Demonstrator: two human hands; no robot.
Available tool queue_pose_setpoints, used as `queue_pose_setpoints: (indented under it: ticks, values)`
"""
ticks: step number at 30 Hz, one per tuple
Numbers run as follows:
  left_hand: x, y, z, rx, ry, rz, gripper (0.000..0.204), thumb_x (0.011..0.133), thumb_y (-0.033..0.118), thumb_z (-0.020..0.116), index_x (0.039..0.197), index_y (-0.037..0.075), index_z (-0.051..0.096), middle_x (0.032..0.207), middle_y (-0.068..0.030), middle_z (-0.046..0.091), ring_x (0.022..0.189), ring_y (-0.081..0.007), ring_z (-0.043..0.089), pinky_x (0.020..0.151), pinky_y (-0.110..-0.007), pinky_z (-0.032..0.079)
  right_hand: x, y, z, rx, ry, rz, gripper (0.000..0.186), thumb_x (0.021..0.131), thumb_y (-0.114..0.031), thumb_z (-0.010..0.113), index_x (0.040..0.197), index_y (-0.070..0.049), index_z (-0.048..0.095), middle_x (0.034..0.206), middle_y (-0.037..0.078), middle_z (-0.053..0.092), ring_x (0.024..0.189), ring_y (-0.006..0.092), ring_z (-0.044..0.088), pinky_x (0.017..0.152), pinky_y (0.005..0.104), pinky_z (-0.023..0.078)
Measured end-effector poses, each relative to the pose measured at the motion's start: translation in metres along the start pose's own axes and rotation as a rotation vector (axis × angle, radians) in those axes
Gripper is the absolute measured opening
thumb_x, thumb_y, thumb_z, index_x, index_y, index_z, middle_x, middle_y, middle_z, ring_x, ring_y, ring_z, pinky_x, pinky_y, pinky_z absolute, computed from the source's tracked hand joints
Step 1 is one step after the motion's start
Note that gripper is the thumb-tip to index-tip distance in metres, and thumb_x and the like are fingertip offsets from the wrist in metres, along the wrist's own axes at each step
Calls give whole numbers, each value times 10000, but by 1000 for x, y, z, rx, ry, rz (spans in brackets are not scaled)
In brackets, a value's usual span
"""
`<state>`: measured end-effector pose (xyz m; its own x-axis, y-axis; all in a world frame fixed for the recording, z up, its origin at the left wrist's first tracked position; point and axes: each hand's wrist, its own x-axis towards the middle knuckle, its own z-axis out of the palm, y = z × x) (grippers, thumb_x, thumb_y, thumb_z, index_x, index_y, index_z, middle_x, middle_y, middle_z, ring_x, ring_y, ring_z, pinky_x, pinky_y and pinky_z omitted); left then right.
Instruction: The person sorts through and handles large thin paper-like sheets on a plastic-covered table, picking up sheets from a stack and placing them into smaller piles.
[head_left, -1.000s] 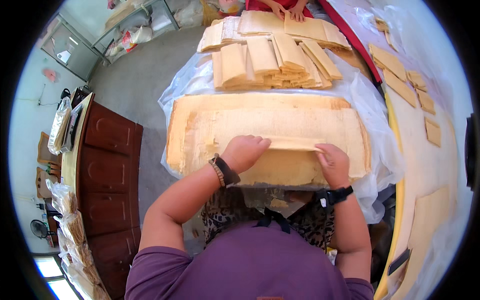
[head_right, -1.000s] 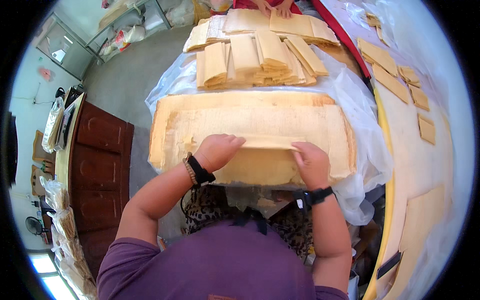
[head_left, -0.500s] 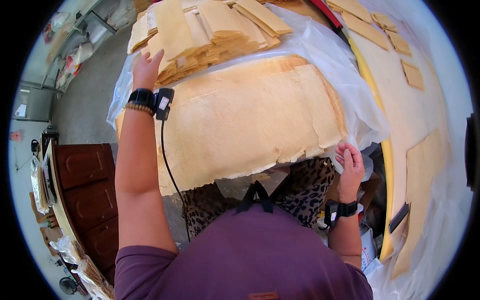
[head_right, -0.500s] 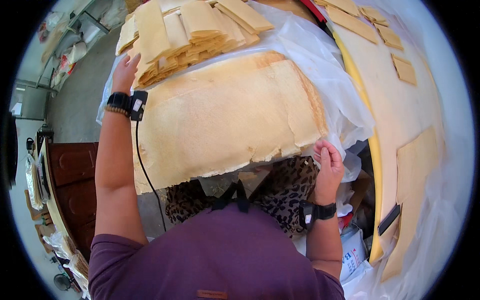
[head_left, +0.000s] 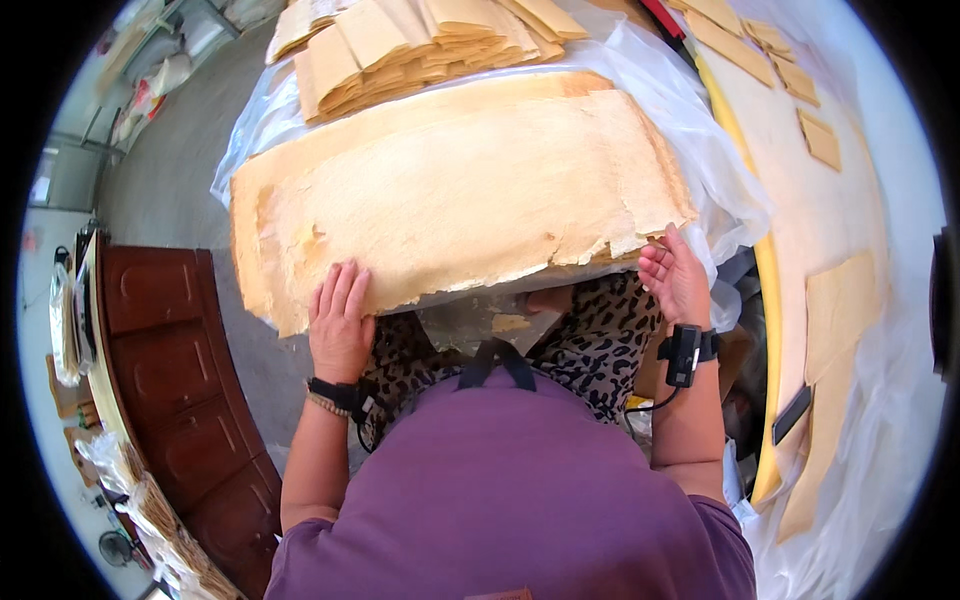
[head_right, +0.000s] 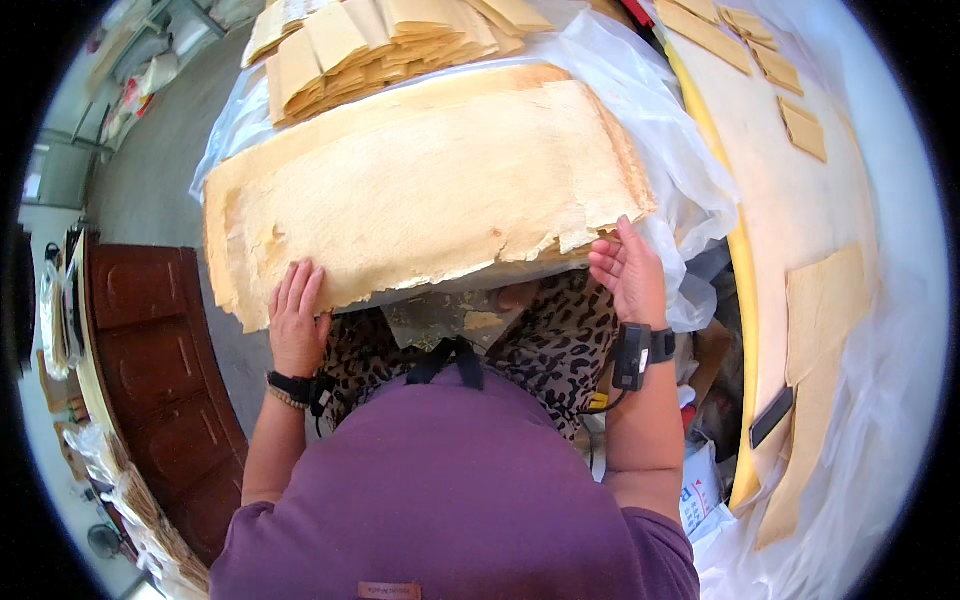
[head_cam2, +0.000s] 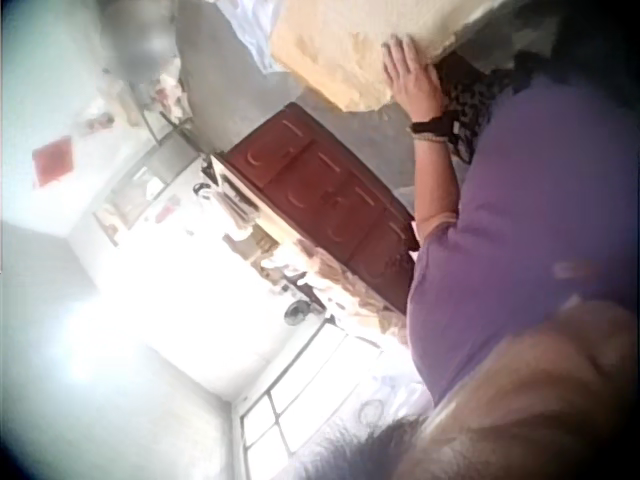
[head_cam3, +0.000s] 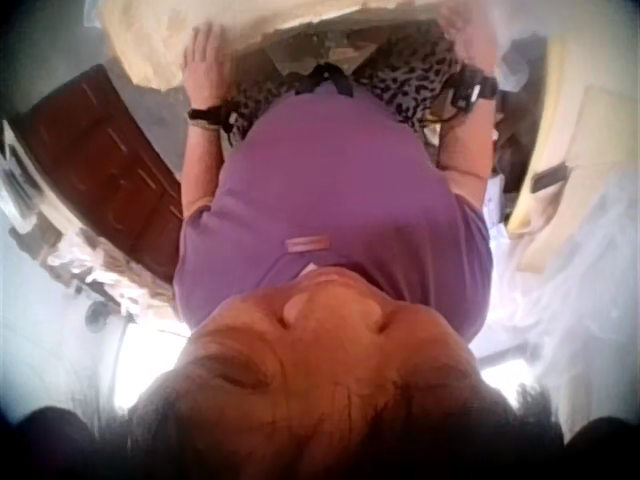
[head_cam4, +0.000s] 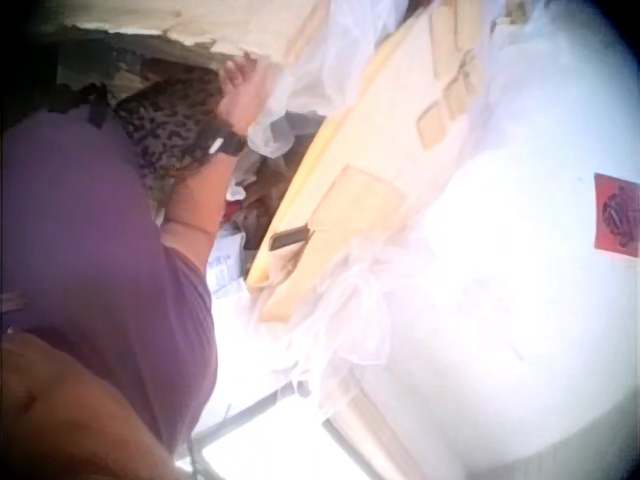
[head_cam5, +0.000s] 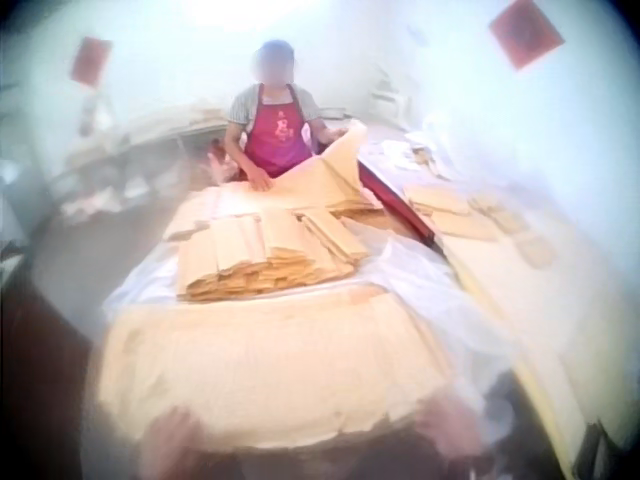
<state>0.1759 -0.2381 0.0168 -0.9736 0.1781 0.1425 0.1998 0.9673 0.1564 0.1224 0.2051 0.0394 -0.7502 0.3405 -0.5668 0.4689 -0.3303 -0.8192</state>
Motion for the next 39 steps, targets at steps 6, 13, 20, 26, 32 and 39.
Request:
queue_pose_setpoints:
  ticks: [6, 13, 20, 26, 32, 39]
  values:
    - [-1, -25, 1, 11, 101, 98, 446, 790, 27, 607, 1226, 125, 612, 1331, -74, 582, 1277, -265, 508, 1022, -418, 408, 40, 9, -26, -287, 25, -158, 294, 931, -351, 621, 930, -57, 636, 799, 46, 648, 691, 118, 625, 624, 253, 523]
    - [-31, -68, 6, 87, 334, -104, 390, 773, 49, 665, 1146, 166, 677, 1241, -41, 644, 1180, -243, 570, 1001, -377, 431, 42, 5, -14, -121, 76, -400, 252, 931, -311, 641, 997, -70, 601, 816, 36, 630, 710, 142, 616, 642, 268, 522]
    - [-34, -85, -13, 12, 591, -446, 441, 700, 60, 736, 1126, 161, 682, 1278, -68, 592, 1210, -338, 508, 1009, -429, 420, 39, 11, 6, 54, 14, -114, 298, 899, -269, 719, 1093, -78, 599, 857, 38, 667, 717, 148, 637, 623, 253, 561]
    - [-4, -89, -32, -319, 677, -419, 318, 727, 24, 709, 1015, 160, 718, 1045, -63, 667, 961, -273, 635, 789, -354, 534, 73, -2, -7, 320, 79, -145, 274, 899, -210, 717, 1106, -70, 604, 919, 76, 687, 760, 170, 652, 654, 271, 579]
    - [-15, -88, -9, -23, 575, -276, 354, 752, 40, 718, 1088, 148, 687, 999, -51, 672, 896, -242, 654, 779, -347, 536, 78, 29, -38, -421, 280, -252, 456, 904, -420, 677, 947, 17, 557, 807, 137, 641, 621, 203, 638, 509, 312, 532]
    - [-48, -89, 17, -1193, 217, -947, 335, 889, 92, 677, 1210, 42, 596, 955, -38, 685, 793, -139, 668, 662, -269, 522, 56, 24, -46, -562, 558, -716, 277, 937, -282, 659, 951, -11, 608, 899, 107, 658, 730, 154, 621, 652, 284, 521]
